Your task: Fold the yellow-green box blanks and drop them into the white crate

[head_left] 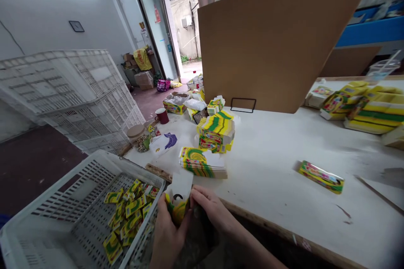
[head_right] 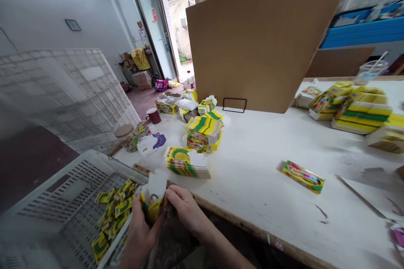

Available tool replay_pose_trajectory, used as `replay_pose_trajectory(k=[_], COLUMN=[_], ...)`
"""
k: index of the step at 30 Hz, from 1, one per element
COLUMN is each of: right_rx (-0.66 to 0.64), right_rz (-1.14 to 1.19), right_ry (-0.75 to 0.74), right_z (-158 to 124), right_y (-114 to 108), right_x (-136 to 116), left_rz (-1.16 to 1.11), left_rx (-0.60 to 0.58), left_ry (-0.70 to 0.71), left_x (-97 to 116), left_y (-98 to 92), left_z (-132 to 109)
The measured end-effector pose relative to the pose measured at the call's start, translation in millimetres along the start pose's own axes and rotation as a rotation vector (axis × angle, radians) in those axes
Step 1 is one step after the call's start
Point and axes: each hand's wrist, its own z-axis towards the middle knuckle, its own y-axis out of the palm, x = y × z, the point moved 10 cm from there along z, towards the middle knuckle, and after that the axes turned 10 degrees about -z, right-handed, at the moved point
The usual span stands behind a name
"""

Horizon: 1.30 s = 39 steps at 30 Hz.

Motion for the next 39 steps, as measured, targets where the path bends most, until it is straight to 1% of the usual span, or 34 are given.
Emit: replay_pose_trajectory(k=[1,2,3,5,7,8,10,11,12,13,14,16,17,19,21,24,26,28,30,31,32,33,35,36,37,38,39], right_rx=[0.0,0.027,0.064,0.09,0.04,-0.016,-0.119,-0.141,-0.145,-0.128,-0.089,-0.002,0.029,0.068,0.08,0.083,0.091,0.04,-0.073,-0.123,-0.143,-0.128,-0.017,0.04,0.069,0.064,0.027], right_rz=[0.029,0.036,0.056,0.155,0.285,0.34,0.436,0.498,0.561,0.61,0.631,0.558,0.485,0.307,0.154,0.007,-0.056,-0.123,-0.213,-0.261,-0.302,-0.327,-0.327,-0.321,-0.325,-0.342,-0.371], right_ry=[-0.02,-0.031,-0.007,0.138,0.292,0.35,0.427,0.433,0.404,0.34,0.255,0.102,0.069,0.065,0.076,0.064,-0.003,-0.12,-0.237,-0.273,-0.29,-0.293,-0.265,-0.244,-0.232,-0.232,-0.241], right_z=[1,3,5,9,10,10,6,4,3,4,5,6,6,6,8,7,2,-6,-14,-17,-18,-17,-11,-8,-5,-4,-3], right_y=[0,-4,-7,-8,5,15,35,41,43,41,35,18,12,5,2,1,1,6,19,24,27,25,12,5,0,-2,-1], right_x=[-1,0,5,28,51,59,69,69,67,61,54,39,35,33,33,32,24,7,-10,-16,-18,-18,-14,-9,-5,-2,0], left_rz=[0.014,0.027,0.038,0.042,0.001,-0.036,-0.109,-0.134,-0.148,-0.152,-0.149,-0.13,-0.114,-0.082,-0.063,-0.043,-0.042,-0.068,-0.092,-0.092,-0.085,-0.076,-0.045,-0.019,0.009,0.033,0.047], left_rx=[-0.009,-0.026,-0.033,-0.004,0.037,0.054,0.068,0.059,0.043,0.015,-0.022,-0.074,-0.079,-0.077,-0.091,-0.109,-0.091,-0.102,-0.132,-0.127,-0.101,-0.062,0.015,0.032,0.032,0.01,-0.022], left_ry=[0.0,0.008,0.022,0.054,0.084,0.095,0.101,0.095,0.082,0.068,0.057,0.041,0.033,0.018,0.016,0.026,0.03,0.039,0.059,0.065,0.066,0.063,0.049,0.039,0.027,0.013,0.001], left_x=[-1,-2,-2,-2,1,3,6,7,7,7,7,8,8,9,11,13,11,6,2,-1,-3,-5,-6,-6,-6,-5,-5], left_y=[1.3,3.7,5.7,6.8,7.3,7.3,6.9,7.0,7.3,8.5,10.6,13.9,14.5,16.7,21.4,25.6,22.8,22.5,25.7,26.1,25.1,22.9,17.1,15.1,13.3,12.6,11.7], left_z=[0,1,0,-2,-6,-8,-9,-8,-7,-6,-5,-3,-3,-4,-7,-10,-10,-9,-5,-3,-1,0,2,2,3,3,3])
